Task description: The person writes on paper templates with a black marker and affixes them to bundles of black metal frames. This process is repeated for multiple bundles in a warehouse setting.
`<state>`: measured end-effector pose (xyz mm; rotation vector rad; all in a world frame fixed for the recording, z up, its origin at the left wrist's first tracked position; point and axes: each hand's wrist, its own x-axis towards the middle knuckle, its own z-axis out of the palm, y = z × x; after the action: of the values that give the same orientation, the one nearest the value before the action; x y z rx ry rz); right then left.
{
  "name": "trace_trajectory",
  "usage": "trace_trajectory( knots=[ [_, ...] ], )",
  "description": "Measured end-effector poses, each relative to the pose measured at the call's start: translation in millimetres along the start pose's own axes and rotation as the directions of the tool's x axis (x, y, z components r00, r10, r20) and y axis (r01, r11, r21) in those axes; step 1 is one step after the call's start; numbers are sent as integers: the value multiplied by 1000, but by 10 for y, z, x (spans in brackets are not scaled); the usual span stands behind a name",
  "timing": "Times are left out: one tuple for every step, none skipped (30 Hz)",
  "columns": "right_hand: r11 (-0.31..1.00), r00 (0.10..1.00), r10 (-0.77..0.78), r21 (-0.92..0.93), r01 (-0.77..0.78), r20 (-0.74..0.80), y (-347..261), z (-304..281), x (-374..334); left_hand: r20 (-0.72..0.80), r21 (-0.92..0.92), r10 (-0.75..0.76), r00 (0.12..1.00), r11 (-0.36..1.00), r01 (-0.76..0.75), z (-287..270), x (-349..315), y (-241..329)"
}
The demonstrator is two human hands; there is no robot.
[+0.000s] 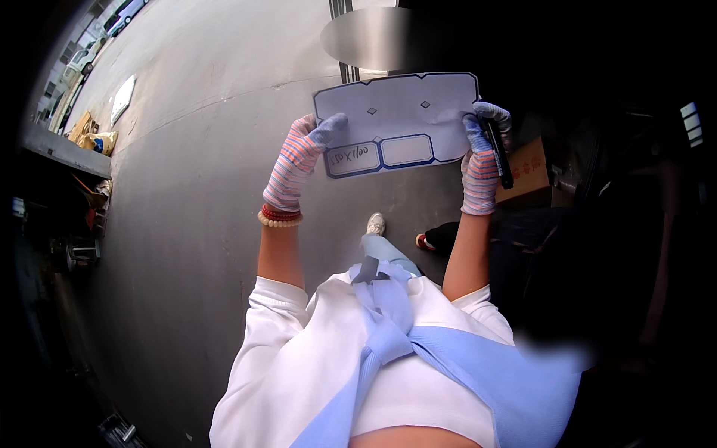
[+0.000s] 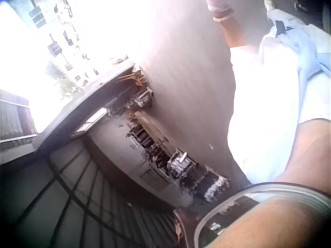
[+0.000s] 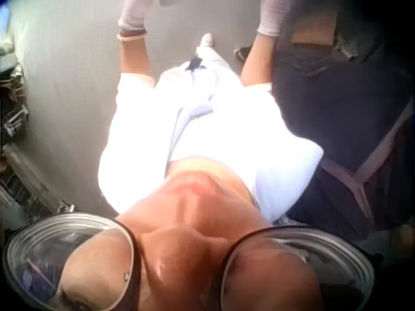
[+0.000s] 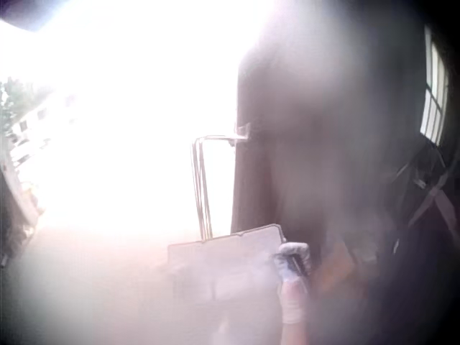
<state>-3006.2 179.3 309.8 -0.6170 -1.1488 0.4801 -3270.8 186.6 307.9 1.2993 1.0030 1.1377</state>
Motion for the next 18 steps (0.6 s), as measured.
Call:
trace_trajectory(
  knots=[
    [996, 999, 39, -75, -42, -38, -165, -97, -464, 36, -142, -34, 999, 989, 38, 117, -380, -184],
    [987, 994, 34, -155, -50, -99, -301, -195, -914, 38, -135, -55, 998, 989, 60, 157, -744, -414],
    [974, 988, -28, -225, -7, -155, -332, -189, -1015, 50, -124, -21, 999, 992, 27, 147, -762, -477],
    [954, 975, -98, -298, 35, -198, -354, -150, -1013, 59, -120, 18, 998, 993, -11, 118, -696, -523],
    [886, 958, -196, -457, 81, -209, -444, -123, -1038, 34, 12, 53, 998, 998, -54, 21, -599, -682],
    [839, 933, -296, -523, 152, -203, -540, -83, -1073, 85, -15, 82, 993, 997, -81, 30, -548, -751],
    [868, 948, -263, -472, 153, -177, -654, -9, -1135, 126, -41, 108, 986, 994, -104, 35, -519, -782],
    [895, 961, -232, -420, 151, -149, -739, 79, -1215, 168, -68, 135, 976, 990, -125, 45, -487, -809],
    [873, 969, -234, -457, 173, -81, -799, 183, -1259, 200, -97, 110, 974, 991, -92, 106, -461, -748],
    [801, 934, -339, -485, 350, 114, -777, 242, -1304, 234, -120, 86, 969, 991, -59, 190, -487, -682],
    [709, 926, -277, -595, 378, 258, -822, 283, -1375, 271, -141, 65, 961, 990, -27, 255, -512, -642],
    [767, 947, -190, -563, 309, 260, -879, 327, -1421, 302, -166, 67, 951, 986, -17, 355, -516, -607],
    [817, 961, -104, -529, 230, 257, -918, 373, -1469, 337, -189, 74, 939, 982, -9, 455, -527, -574],
    [696, 937, -181, -634, 336, 297, -912, 410, -1518, 373, -221, 89, 923, 975, -4, 513, -558, -540],
    [652, 949, -168, -692, 309, 265, -989, 483, -1594, 428, -198, 100, 898, 980, -14, 473, -590, -556],
    [684, 968, -156, -686, 248, 195, -1049, 584, -1701, 455, -201, 40, 890, 978, 59, 393, -662, -584],
    [694, 982, -161, -696, 186, 103, -1109, 625, -1754, 483, -138, -27, 875, 985, 106, 375, -728, -474],
    [676, 985, -168, -725, 135, 28, -1113, 640, -1757, 526, -161, -45, 849, 975, 152, 359, -700, -409]
  ],
)
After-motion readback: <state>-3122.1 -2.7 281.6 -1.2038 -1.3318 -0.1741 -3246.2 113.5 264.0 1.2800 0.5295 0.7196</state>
